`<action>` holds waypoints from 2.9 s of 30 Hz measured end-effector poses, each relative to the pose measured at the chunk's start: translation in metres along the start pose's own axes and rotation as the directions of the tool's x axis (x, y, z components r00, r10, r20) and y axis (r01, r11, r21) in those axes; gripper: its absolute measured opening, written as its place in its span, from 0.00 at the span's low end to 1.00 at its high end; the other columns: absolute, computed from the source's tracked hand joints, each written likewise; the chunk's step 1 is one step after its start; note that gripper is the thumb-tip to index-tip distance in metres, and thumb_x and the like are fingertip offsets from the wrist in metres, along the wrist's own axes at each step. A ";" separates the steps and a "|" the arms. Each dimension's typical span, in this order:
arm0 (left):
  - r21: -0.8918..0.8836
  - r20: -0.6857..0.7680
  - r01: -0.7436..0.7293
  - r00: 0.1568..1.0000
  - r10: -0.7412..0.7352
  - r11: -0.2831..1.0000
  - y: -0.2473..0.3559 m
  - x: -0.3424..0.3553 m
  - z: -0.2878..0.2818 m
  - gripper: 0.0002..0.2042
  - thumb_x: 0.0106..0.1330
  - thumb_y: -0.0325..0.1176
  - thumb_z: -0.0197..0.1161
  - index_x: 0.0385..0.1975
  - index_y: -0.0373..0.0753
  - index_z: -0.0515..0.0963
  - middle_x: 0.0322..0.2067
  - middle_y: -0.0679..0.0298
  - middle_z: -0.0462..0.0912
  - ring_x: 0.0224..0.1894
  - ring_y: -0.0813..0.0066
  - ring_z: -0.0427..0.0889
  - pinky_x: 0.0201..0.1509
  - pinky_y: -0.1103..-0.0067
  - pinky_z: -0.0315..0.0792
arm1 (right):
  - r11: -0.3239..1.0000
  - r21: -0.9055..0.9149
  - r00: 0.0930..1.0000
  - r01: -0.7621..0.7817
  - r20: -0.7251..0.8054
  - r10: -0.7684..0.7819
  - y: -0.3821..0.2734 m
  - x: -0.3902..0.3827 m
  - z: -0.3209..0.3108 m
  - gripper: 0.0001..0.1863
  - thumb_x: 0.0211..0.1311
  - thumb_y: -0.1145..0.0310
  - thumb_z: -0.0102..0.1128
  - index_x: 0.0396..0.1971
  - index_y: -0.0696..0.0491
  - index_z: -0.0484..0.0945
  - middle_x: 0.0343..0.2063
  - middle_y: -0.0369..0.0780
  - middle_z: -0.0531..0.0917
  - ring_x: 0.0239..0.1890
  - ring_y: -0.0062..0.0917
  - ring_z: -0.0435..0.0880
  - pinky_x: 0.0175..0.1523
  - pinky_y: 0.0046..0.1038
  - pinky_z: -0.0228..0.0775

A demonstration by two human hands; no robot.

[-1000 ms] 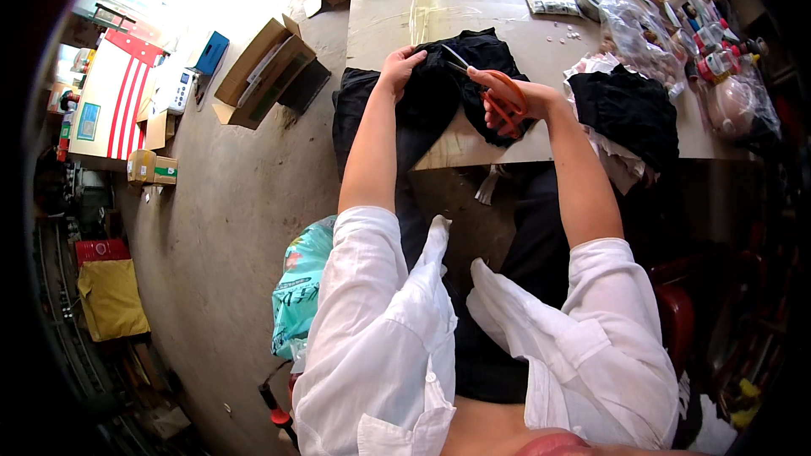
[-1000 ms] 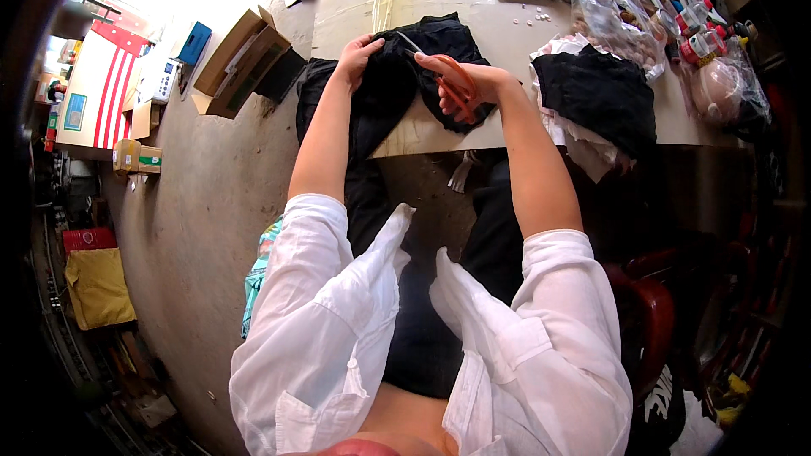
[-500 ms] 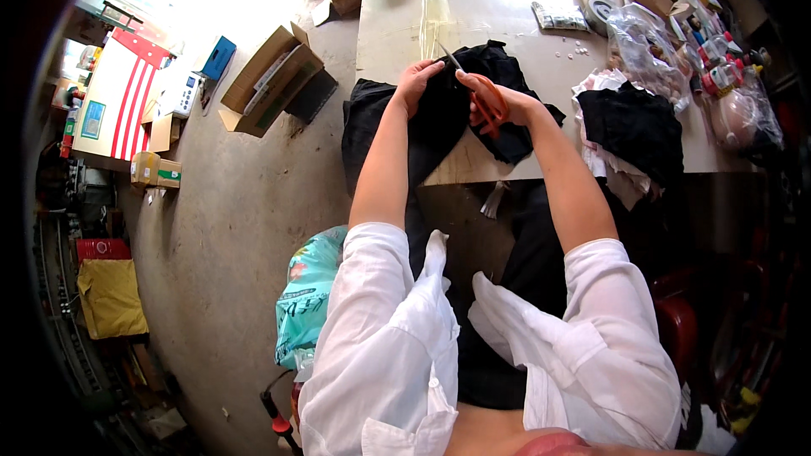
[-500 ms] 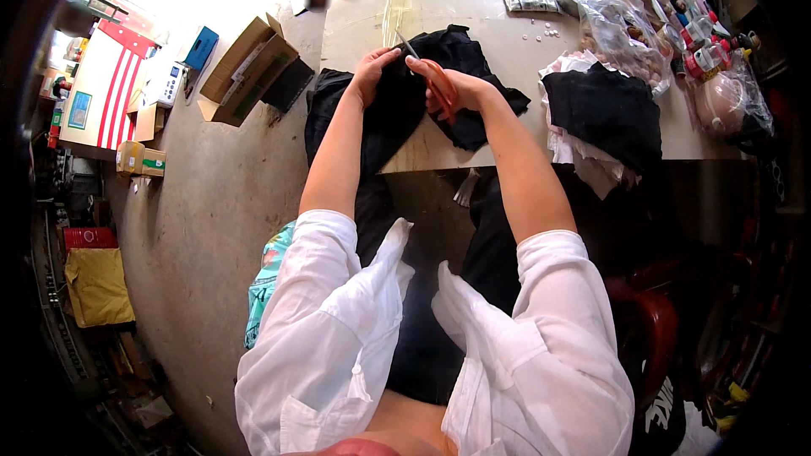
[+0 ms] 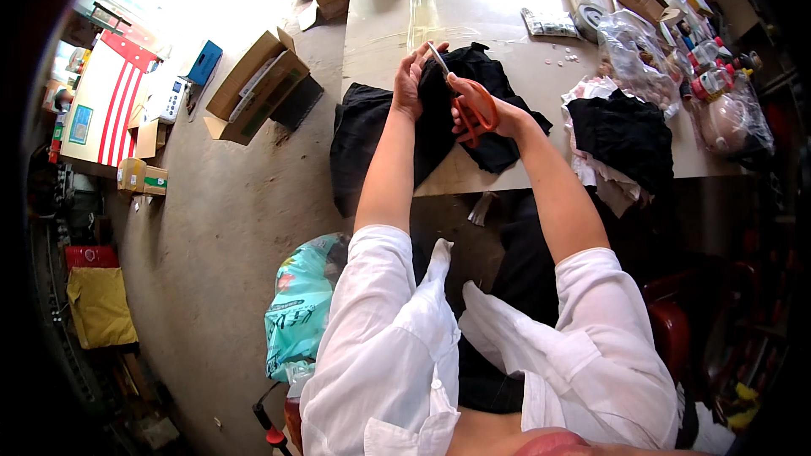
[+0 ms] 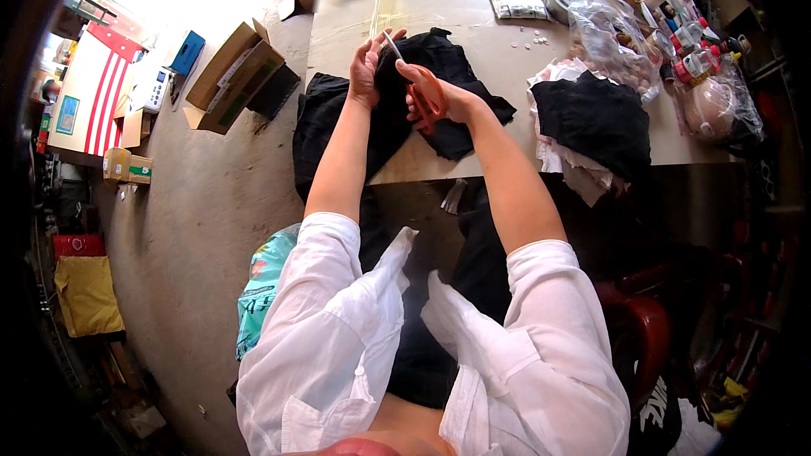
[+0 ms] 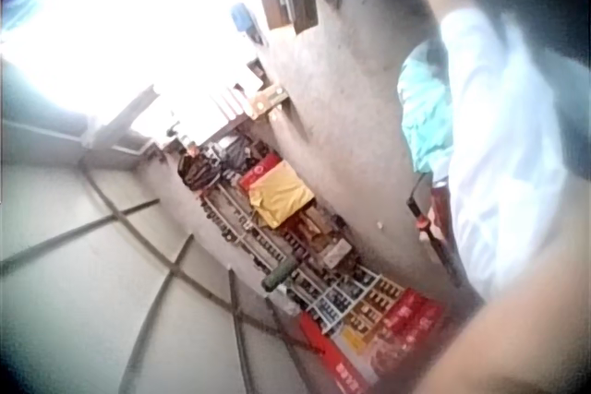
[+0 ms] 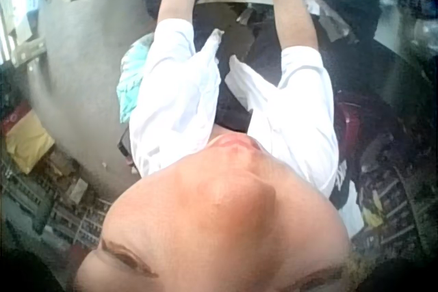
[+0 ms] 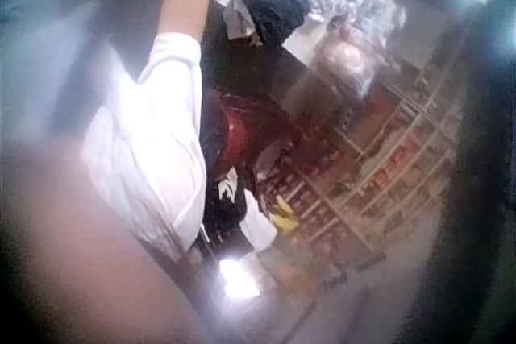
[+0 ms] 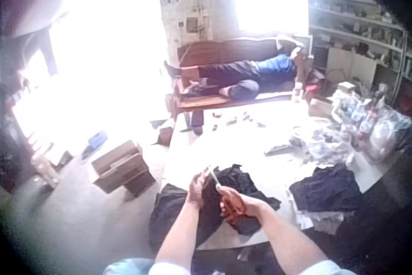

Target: The person uses orange-handled scissors to cut a piece of black fabric on a table. They repeatedly trim the edges and separate sections of the material, occasionally adjusting the fabric's position to continue cutting.

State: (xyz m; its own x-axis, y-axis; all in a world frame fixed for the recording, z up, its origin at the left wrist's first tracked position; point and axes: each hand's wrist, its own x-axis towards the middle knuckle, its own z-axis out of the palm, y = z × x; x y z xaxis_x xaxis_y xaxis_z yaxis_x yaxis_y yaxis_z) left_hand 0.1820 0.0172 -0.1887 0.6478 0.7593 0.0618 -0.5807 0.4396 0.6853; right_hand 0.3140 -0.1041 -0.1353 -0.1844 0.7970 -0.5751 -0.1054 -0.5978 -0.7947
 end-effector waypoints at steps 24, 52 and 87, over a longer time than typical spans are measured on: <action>0.574 -0.183 -0.025 0.970 0.158 0.818 -0.027 0.004 0.001 0.34 0.67 0.61 0.38 0.23 0.33 0.78 0.18 0.65 0.76 0.21 0.79 0.74 0.27 0.83 0.68 | 0.982 0.035 0.945 0.187 -0.280 -0.170 0.014 0.040 0.025 0.33 0.51 0.31 0.51 0.19 0.52 0.67 0.13 0.33 0.68 0.13 0.20 0.69 0.19 0.24 0.65; 0.844 -0.531 0.379 0.695 -0.485 -0.381 0.015 0.104 0.021 0.30 0.41 0.44 0.74 0.43 0.32 0.76 0.42 0.56 0.78 0.38 0.68 0.78 0.42 0.76 0.73 | 0.399 0.176 0.354 0.900 -0.830 -0.430 -0.040 -0.106 -0.011 0.18 0.56 0.57 0.62 0.17 0.56 0.72 0.11 0.37 0.76 0.11 0.19 0.75 0.18 0.19 0.67; 0.623 0.155 -0.112 0.988 0.019 0.774 -0.073 0.064 0.280 0.22 0.53 0.38 0.64 0.45 0.33 0.70 0.39 0.56 0.77 0.43 0.59 0.77 0.51 0.71 0.68 | 0.337 -0.478 -0.040 0.811 -0.620 -0.783 -0.044 -0.249 0.005 0.24 0.55 0.49 0.60 0.15 0.55 0.70 0.06 0.34 0.71 0.10 0.14 0.74 0.19 0.17 0.65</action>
State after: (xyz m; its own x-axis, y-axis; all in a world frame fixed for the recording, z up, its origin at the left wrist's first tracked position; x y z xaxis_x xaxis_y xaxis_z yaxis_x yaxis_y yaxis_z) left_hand 0.4041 -0.1002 -0.0315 0.7050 0.6842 0.1864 -0.2155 -0.0437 0.9755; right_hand 0.3592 -0.2769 0.0435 0.6963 0.4895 0.5250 0.2819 0.4862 -0.8271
